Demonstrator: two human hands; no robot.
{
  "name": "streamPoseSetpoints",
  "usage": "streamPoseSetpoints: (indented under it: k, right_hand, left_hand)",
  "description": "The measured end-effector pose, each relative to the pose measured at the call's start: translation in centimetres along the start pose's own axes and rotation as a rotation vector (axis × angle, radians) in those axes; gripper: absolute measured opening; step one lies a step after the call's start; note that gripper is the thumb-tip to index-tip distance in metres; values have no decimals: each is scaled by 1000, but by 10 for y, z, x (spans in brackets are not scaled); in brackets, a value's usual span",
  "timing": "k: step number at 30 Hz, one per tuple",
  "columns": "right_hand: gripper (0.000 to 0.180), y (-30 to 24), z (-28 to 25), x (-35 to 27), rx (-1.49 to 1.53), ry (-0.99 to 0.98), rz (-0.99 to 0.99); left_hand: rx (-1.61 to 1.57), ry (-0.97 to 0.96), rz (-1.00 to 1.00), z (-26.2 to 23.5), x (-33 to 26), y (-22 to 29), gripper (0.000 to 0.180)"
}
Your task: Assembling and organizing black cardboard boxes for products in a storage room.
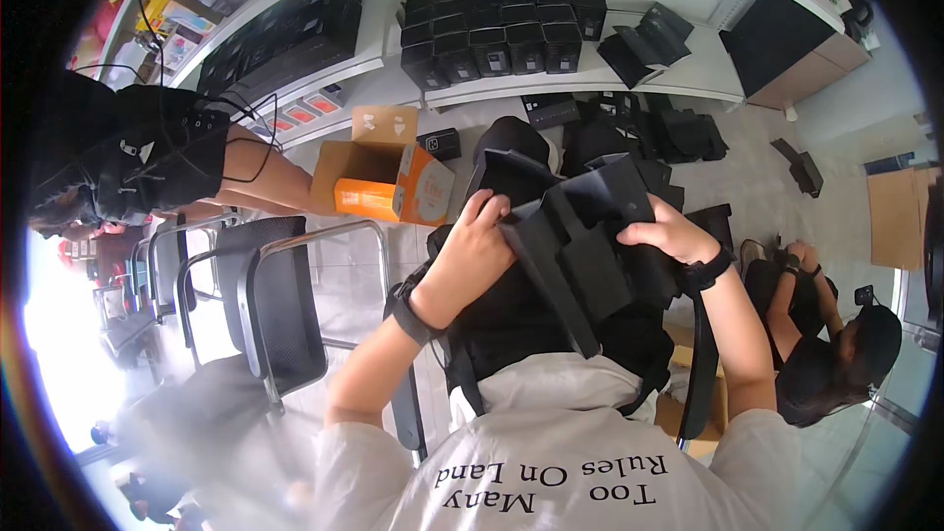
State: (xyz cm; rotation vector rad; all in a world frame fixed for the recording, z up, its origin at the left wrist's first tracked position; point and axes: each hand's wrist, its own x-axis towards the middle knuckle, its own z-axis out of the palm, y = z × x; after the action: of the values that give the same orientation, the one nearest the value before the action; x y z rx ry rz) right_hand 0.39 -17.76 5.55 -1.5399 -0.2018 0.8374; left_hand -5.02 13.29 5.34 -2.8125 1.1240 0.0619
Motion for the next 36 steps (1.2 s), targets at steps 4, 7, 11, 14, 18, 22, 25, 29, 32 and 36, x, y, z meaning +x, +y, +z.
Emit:
streamPoseSetpoints:
  k: [4,7,11,14,18,22,25,29,32,36]
  right_hand:
    - [73,5,-5,14,-397,162,-289]
    - [76,7,-6,27,-490,215,-325]
    - [72,15,-1,47,-515,170,-198]
    - [73,12,-3,59,-504,165,-168]
    - [72,5,-2,63,-416,105,-164]
    - [74,7,7,62,-352,70,-183]
    - [75,13,11,64,-376,27,-214]
    - [74,15,17,68,-494,46,-352]
    - [70,12,26,69,-801,66,-404]
    - [60,11,39,68,-838,159,-330]
  left_hand:
    - [-273,343,-63,2,8,-15,46]
    - [-302,122,8,2,4,-14,47]
    - [-340,185,92,-6,-17,16,18]
    - [-462,403,109,-10,-27,23,33]
    - [-968,112,-394,-9,-28,25,44]
    - [-1725,156,-801,-9,-19,19,54]
    - [-2308,210,-689,-12,-18,10,49]
    - [-2313,-40,-720,-10,-16,1,35]
    - [-1933,-96,-501,-7,-16,-4,26]
    - [-1144,82,-279,-9,-23,-17,42]
